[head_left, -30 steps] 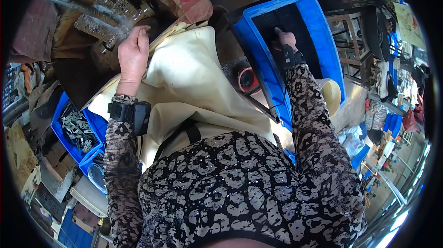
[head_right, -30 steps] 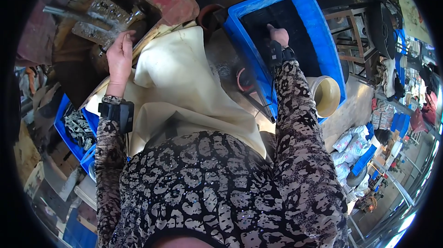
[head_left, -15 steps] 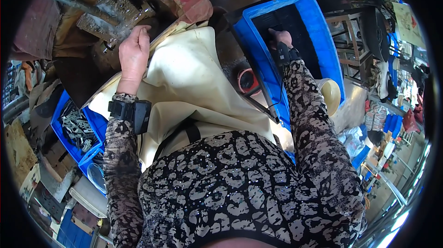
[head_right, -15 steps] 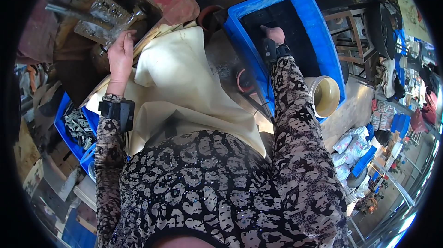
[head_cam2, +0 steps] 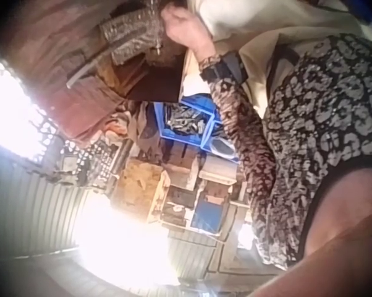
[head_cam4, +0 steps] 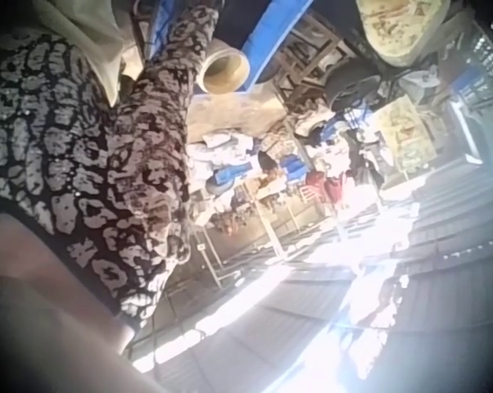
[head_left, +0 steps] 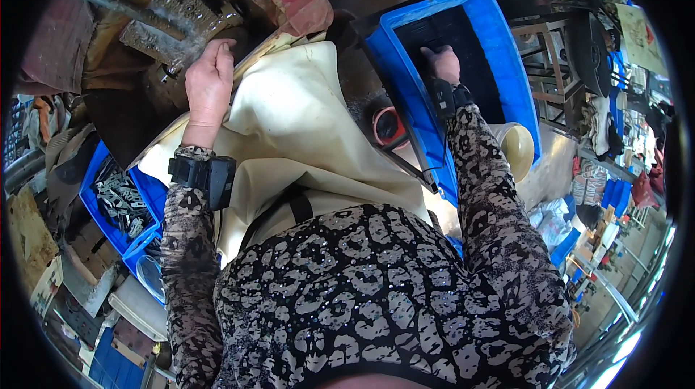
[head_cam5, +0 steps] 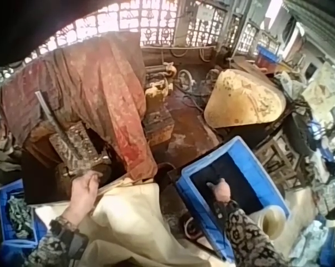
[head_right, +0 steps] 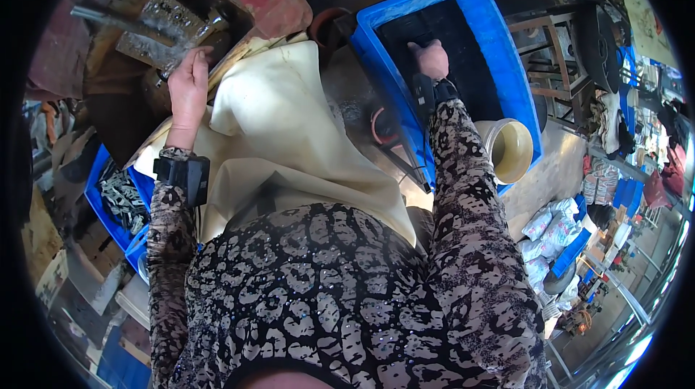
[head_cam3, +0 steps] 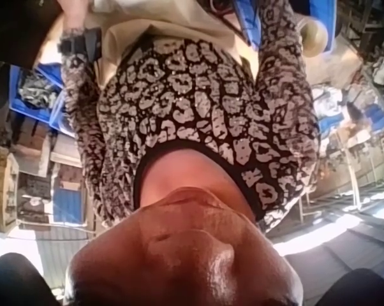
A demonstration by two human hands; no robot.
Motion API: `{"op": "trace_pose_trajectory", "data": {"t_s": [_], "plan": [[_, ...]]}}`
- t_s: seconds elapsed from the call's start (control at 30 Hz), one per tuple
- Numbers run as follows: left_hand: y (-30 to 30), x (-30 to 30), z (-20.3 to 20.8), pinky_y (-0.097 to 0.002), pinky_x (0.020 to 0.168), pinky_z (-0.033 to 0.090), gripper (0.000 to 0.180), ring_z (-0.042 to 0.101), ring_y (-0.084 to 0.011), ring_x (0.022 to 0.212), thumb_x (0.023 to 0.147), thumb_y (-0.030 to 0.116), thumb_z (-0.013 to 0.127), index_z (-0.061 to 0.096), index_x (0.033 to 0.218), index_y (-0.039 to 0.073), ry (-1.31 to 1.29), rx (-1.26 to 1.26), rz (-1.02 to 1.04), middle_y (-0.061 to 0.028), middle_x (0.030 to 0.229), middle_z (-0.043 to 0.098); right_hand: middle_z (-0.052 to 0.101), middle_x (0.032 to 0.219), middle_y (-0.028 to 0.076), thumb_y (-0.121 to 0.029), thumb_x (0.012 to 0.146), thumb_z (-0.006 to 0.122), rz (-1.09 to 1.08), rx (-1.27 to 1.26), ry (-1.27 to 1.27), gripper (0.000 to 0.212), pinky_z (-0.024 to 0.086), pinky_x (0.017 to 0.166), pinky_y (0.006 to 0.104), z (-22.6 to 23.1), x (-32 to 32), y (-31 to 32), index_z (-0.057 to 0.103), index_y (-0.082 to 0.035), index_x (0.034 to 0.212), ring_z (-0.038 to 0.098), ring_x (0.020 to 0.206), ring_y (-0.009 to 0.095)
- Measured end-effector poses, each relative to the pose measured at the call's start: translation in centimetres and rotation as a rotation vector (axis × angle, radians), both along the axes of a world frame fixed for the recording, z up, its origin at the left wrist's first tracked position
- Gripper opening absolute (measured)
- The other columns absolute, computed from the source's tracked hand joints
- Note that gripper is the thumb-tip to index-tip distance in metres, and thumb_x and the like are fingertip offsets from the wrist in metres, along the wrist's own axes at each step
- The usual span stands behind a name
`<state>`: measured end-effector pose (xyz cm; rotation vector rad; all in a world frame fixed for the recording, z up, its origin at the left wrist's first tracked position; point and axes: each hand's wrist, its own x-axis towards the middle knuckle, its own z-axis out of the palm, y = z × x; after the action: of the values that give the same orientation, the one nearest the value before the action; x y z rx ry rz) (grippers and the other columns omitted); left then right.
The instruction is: The person picks up metal pieces from a blue bin, holds them against a rotating grinding wheel, and then dips them into a container of liquid. This process is repeated for several pieces before they are placed into a separate blue bin.
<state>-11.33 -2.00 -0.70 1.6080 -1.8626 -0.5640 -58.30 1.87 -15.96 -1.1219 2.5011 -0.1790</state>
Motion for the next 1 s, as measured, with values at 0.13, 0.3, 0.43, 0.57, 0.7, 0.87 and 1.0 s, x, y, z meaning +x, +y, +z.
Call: {"op": "trace_pose_trajectory", "data": {"t_s": [0.13,0.3,0.43,0.57,0.7,0.87,1.0], "plan": [[0.3,0.2,0.0,-0.0410,0.069,0.052,0.025,0.066,-0.0344,0.075,0.096,0.024,0.048,0.067,0.101,0.009,-0.004,-0.008,0.004,-0.0168,0.079,0.067,0.062,0.111,0.017,-0.036,0.078,0.072,0.273,-0.117,0.147,0.051,0.051,0.086,0.0432,1.7,0.7,1.9,0.060,-0.011,0.121,0.061,0.102,0.036],[0.6,0.3,0.0,-0.0417,0.069,0.052,0.025,0.066,-0.0349,0.075,0.096,0.025,0.048,0.067,0.101,0.010,-0.005,-0.010,0.003,-0.0172,0.079,0.067,0.061,0.105,0.021,-0.025,0.080,0.070,0.382,-0.208,0.183,0.037,0.051,0.082,0.0419,2.4,-0.5,3.6,0.064,-0.010,0.113,0.060,0.101,0.034],[0.2,-0.4,-0.3,-0.0427,0.068,0.052,0.025,0.066,-0.0354,0.076,0.095,0.025,0.048,0.067,0.102,0.010,0.009,-0.013,-0.005,-0.0177,0.080,0.067,0.064,0.096,0.015,-0.025,0.085,0.068,0.362,-0.364,0.259,0.030,0.053,0.070,0.0363,2.0,-3.7,4.3,0.066,-0.008,0.109,0.064,0.086,0.026],[0.4,0.5,0.0,-0.0447,0.068,0.052,0.023,0.065,-0.0361,0.075,0.094,0.025,0.049,0.067,0.101,0.011,-0.040,-0.079,0.019,-0.0182,0.081,0.067,0.064,0.084,0.006,-0.023,0.090,0.064,-0.009,-0.488,-0.343,0.022,0.048,0.057,0.0255,8.7,0.0,-1.0,0.068,-0.007,0.105,0.060,0.069,0.012],[0.5,1.6,0.0,-0.0464,0.065,0.052,0.017,0.065,-0.0360,0.073,0.091,0.023,0.054,0.065,0.098,0.013,-0.165,-0.137,0.052,-0.0168,0.080,0.067,0.061,0.075,0.000,-0.023,0.093,0.062,0.171,-0.675,-0.608,0.022,0.040,0.051,0.0179,18.0,10.9,-7.6,0.068,-0.007,0.106,0.052,0.061,0.003],[2.8,3.0,4.7,-0.0433,0.067,0.052,0.013,0.063,-0.0331,0.077,0.083,0.017,0.062,0.066,0.094,0.011,-0.129,-0.427,0.056,-0.0128,0.082,0.066,0.062,0.076,0.002,-0.027,0.093,0.061,0.748,-0.865,-0.463,0.030,0.044,0.056,0.0205,29.4,25.5,-12.1,0.066,-0.004,0.110,0.057,0.066,0.008],[5.9,6.9,5.8,-0.0424,0.069,0.051,0.013,0.063,-0.0319,0.078,0.082,0.015,0.063,0.066,0.092,0.009,-0.052,-0.573,0.057,-0.0120,0.082,0.066,0.068,0.089,0.012,-0.039,0.094,0.056,1.029,-0.848,-0.190,0.046,0.051,0.069,0.0315,36.1,36.8,-11.0,0.059,0.000,0.117,0.066,0.080,0.022]]}}
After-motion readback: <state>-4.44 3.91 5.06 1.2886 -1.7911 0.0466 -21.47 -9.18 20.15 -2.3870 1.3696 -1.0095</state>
